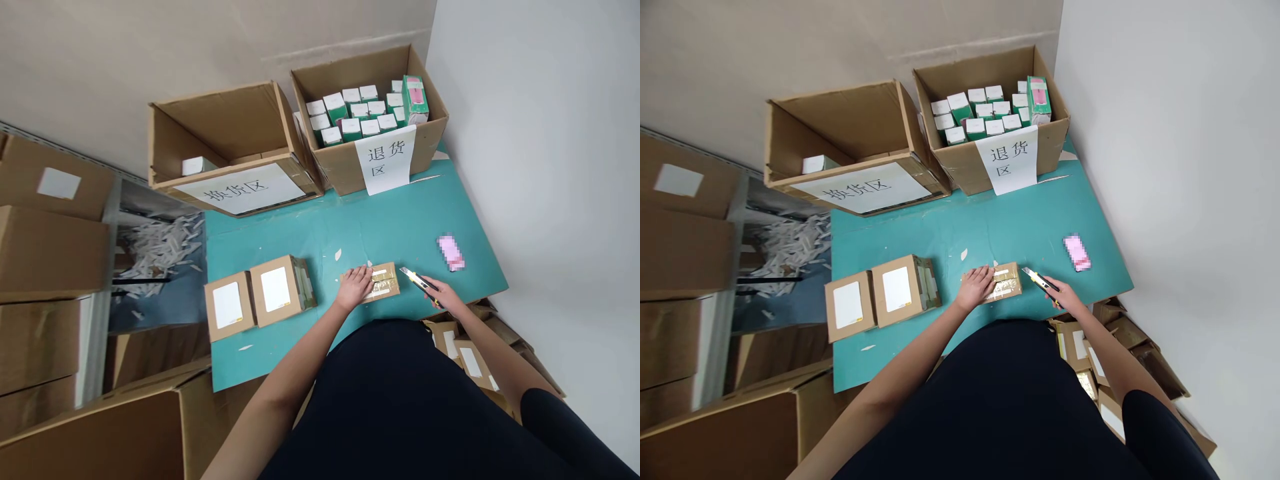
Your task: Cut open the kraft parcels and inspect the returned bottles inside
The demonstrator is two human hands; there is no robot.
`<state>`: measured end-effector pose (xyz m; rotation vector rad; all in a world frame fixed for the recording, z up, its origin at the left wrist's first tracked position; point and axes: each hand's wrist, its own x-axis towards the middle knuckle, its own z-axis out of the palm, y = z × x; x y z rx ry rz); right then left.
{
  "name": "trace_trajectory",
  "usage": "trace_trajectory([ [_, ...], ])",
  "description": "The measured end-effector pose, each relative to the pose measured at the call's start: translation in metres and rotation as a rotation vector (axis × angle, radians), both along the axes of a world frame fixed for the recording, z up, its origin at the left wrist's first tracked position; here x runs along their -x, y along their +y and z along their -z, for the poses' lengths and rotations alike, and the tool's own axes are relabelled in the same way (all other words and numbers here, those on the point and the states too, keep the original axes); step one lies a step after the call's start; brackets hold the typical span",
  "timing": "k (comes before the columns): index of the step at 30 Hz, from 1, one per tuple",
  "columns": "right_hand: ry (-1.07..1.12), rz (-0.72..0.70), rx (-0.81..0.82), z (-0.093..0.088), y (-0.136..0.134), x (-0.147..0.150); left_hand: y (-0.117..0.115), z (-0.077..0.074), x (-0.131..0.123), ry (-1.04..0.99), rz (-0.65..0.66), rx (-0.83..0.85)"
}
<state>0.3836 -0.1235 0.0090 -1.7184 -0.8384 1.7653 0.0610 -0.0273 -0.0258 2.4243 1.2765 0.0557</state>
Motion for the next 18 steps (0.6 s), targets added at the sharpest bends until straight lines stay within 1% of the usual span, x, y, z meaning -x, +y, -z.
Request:
trace_trajectory([
  [5, 0.044, -0.026, -0.018, 0.006, 0.012, 0.013, -0.001, 0.009, 0.002, 0.004, 0.028, -0.123],
  [9, 0.040, -0.049, 0.004, 0.005, 0.012, 0.017, -0.001, 0.016, 0.003, -0.001, 0.044, -0.213],
  [13, 0.019, -0.088, 0.037, 0.001, 0.008, 0.014, -0.001, 0.020, 0.004, -0.008, 0.045, -0.236],
  [18, 0.020, -0.117, 0.027, 0.002, -0.003, 0.010, -0.003, 0.026, 0.004, -0.020, 0.036, -0.234],
])
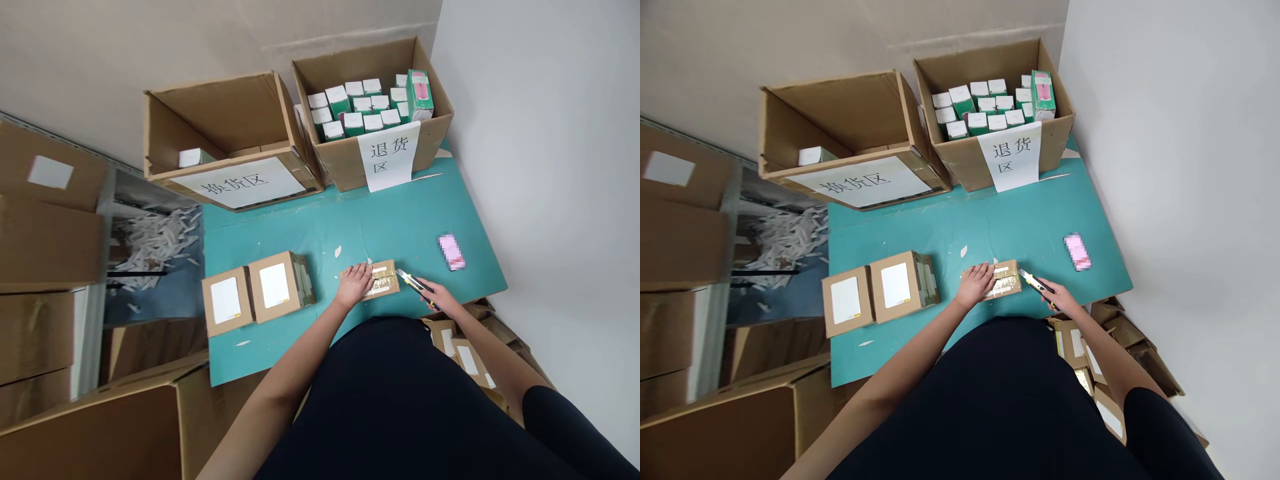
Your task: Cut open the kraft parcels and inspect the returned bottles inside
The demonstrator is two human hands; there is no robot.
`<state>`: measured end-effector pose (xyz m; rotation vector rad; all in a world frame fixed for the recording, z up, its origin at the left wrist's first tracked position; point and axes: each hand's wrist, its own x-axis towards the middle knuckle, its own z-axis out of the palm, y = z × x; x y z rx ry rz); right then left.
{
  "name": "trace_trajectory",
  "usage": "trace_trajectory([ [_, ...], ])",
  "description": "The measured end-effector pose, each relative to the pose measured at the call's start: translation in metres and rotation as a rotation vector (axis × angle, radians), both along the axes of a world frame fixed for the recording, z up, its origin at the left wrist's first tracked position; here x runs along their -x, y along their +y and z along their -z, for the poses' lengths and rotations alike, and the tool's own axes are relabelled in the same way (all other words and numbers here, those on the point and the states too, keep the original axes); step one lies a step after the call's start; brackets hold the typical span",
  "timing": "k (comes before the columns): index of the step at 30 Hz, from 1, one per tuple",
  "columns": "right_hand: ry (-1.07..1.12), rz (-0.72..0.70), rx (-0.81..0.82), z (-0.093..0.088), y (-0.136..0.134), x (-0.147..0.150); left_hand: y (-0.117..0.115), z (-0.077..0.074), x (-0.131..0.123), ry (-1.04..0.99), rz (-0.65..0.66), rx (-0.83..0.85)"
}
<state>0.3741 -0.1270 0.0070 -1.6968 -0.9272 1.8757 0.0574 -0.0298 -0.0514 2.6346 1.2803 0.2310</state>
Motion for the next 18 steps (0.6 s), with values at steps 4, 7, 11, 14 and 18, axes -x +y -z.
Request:
trace_trajectory([
  [4, -0.019, -0.017, 0.027, -0.003, -0.008, 0.000, 0.000, 0.003, 0.000, -0.006, 0.002, -0.011],
  [7, -0.044, -0.033, 0.023, -0.007, -0.008, -0.001, 0.000, 0.003, 0.000, -0.012, 0.002, -0.016],
  [11, -0.052, -0.059, 0.022, -0.013, -0.006, -0.002, -0.001, 0.004, 0.001, -0.015, 0.000, -0.008],
  [14, -0.057, -0.074, 0.046, -0.018, -0.009, -0.004, -0.001, 0.004, 0.001, -0.018, 0.006, -0.006],
  [18, -0.063, -0.110, 0.038, -0.022, -0.016, -0.006, 0.000, 0.005, 0.001, -0.011, 0.013, -0.018],
])
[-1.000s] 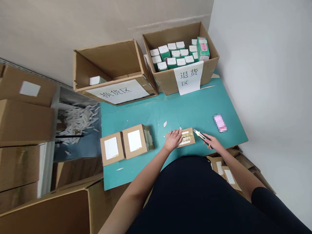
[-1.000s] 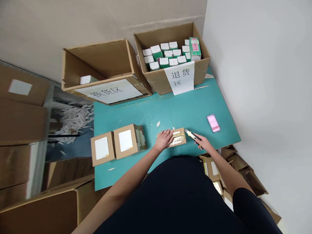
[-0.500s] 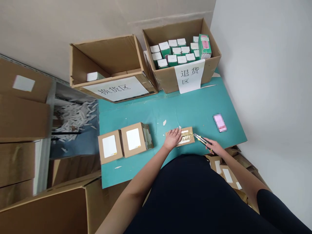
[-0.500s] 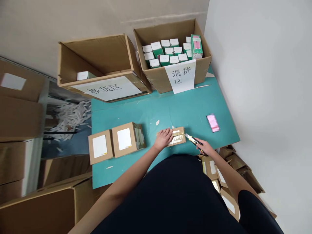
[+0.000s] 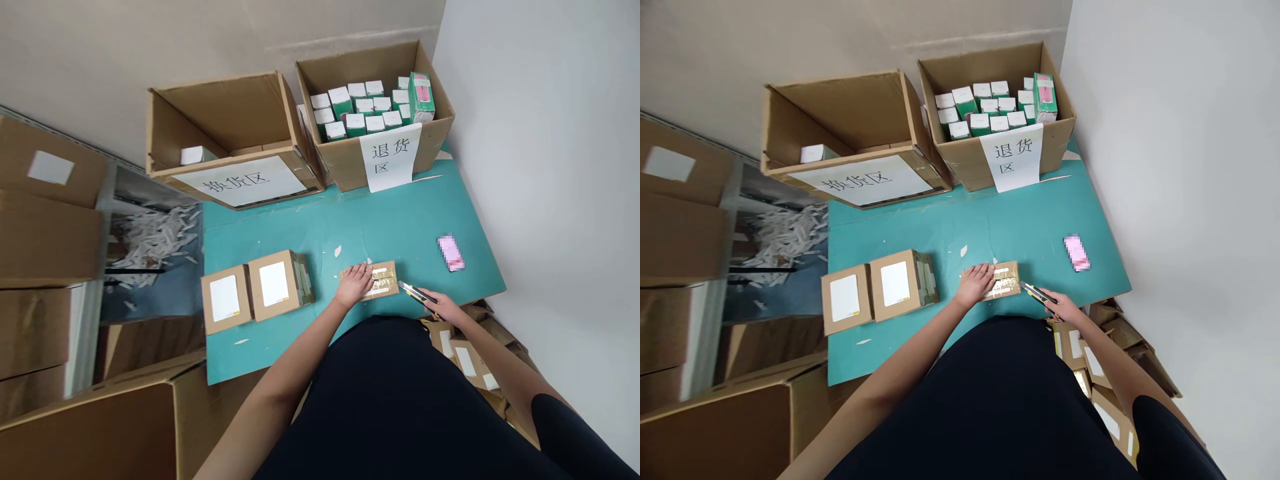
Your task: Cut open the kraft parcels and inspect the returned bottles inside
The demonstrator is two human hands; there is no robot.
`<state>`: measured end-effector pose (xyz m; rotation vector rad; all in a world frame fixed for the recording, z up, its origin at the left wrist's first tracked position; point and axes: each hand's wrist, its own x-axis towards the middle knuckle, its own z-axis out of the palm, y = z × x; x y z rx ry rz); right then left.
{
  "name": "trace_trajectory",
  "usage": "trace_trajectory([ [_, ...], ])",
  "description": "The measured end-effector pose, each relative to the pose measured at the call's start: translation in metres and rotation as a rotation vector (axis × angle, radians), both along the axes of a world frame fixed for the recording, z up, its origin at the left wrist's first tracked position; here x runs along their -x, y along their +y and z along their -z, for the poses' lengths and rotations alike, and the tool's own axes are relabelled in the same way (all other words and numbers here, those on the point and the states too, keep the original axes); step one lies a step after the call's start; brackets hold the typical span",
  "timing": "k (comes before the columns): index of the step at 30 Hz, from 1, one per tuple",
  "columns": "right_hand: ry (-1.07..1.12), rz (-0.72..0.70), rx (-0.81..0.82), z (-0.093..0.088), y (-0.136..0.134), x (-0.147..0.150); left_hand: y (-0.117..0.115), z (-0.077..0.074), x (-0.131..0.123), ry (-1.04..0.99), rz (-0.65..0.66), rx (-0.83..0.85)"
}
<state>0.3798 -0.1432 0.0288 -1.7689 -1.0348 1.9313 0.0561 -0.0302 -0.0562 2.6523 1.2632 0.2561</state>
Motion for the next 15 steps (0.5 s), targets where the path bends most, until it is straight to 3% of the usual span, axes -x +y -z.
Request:
trace_trajectory([
  [3, -0.015, -0.001, -0.011, 0.000, -0.005, -0.004, 0.001, 0.000, 0.001, -0.013, 0.004, 0.006],
  [7, -0.008, 0.110, -0.043, 0.007, -0.003, -0.005, 0.000, 0.001, 0.003, -0.036, 0.010, 0.010],
  [15, 0.033, 0.168, -0.083, 0.029, 0.024, 0.015, 0.000, -0.001, 0.002, -0.015, 0.007, 0.019],
])
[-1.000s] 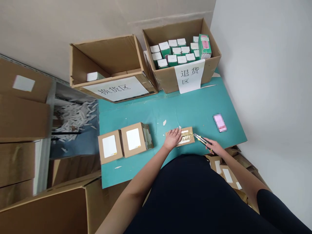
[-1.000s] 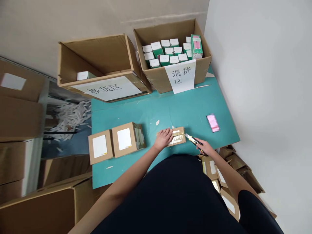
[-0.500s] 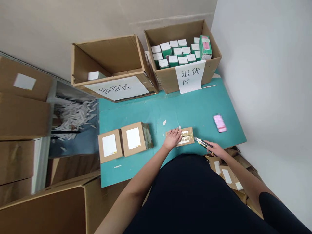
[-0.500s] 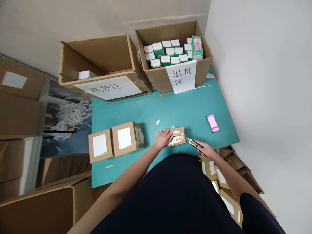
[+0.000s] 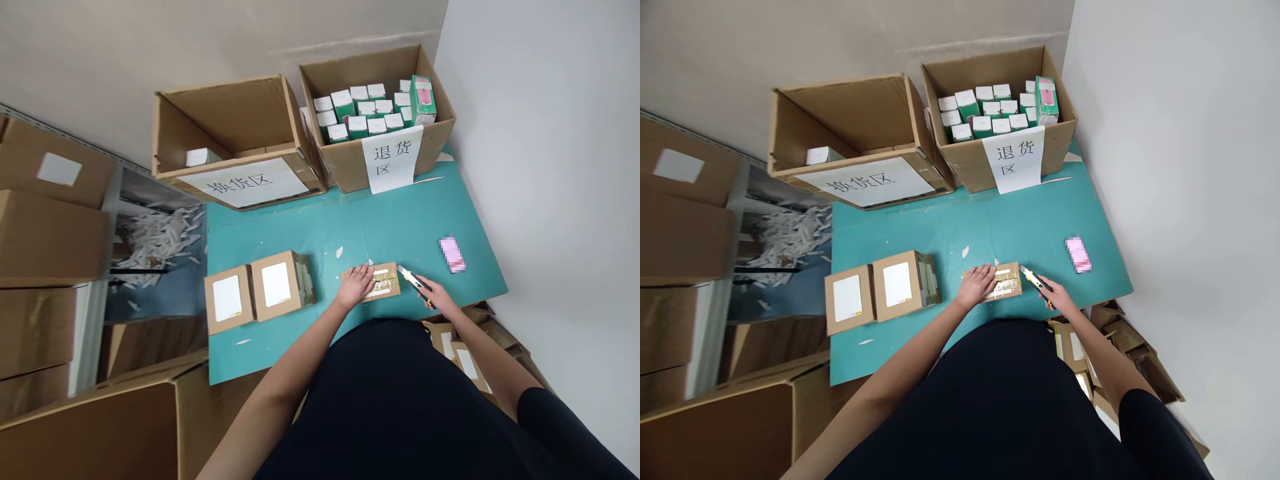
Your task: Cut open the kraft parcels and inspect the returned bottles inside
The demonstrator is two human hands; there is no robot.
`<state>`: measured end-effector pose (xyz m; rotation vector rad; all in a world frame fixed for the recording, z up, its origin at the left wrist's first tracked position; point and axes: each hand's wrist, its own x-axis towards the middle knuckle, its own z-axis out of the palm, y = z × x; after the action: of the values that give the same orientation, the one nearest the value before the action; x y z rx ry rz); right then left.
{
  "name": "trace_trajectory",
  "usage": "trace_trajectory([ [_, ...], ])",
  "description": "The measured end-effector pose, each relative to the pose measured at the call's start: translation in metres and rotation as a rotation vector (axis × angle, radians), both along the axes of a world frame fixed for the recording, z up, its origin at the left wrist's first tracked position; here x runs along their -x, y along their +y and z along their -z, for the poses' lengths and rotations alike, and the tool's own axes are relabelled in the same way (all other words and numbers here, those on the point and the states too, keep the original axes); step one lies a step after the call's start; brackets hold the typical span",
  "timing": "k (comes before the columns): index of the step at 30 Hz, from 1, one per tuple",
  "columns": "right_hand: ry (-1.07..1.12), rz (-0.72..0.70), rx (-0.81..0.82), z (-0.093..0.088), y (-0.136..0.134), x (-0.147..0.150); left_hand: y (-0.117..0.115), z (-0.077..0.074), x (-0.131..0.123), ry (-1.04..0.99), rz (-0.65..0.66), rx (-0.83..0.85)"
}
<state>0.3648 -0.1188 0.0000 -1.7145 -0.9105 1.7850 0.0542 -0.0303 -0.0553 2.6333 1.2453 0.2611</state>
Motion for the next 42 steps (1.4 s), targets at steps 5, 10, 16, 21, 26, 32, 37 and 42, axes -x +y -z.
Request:
trace_trajectory([
  [5, -0.003, -0.028, 0.012, -0.001, 0.002, 0.000, 0.000, -0.003, -0.001, 0.004, -0.004, 0.026],
  [10, -0.004, -0.068, 0.051, -0.008, -0.001, -0.005, -0.001, -0.004, -0.002, -0.019, -0.026, 0.054],
  [16, -0.011, -0.111, 0.071, -0.014, -0.007, -0.012, 0.000, -0.006, -0.003, 0.015, -0.016, 0.044],
  [21, -0.036, -0.140, 0.107, -0.018, -0.020, -0.015, 0.001, -0.005, -0.003, -0.005, -0.021, 0.044],
  [26, -0.073, -0.173, 0.106, -0.022, -0.024, -0.015, 0.000, -0.005, -0.002, -0.015, -0.006, 0.044],
  [32, -0.086, -0.223, 0.084, -0.029, -0.031, -0.021, 0.001, -0.004, 0.000, -0.029, 0.008, 0.058],
  [37, -0.127, -0.064, 0.017, -0.023, -0.032, -0.029, 0.001, -0.007, -0.001, -0.028, 0.006, 0.051],
  [42, -0.248, 0.049, -0.097, 0.002, -0.021, -0.023, 0.001, -0.011, 0.001, -0.039, 0.010, 0.036],
])
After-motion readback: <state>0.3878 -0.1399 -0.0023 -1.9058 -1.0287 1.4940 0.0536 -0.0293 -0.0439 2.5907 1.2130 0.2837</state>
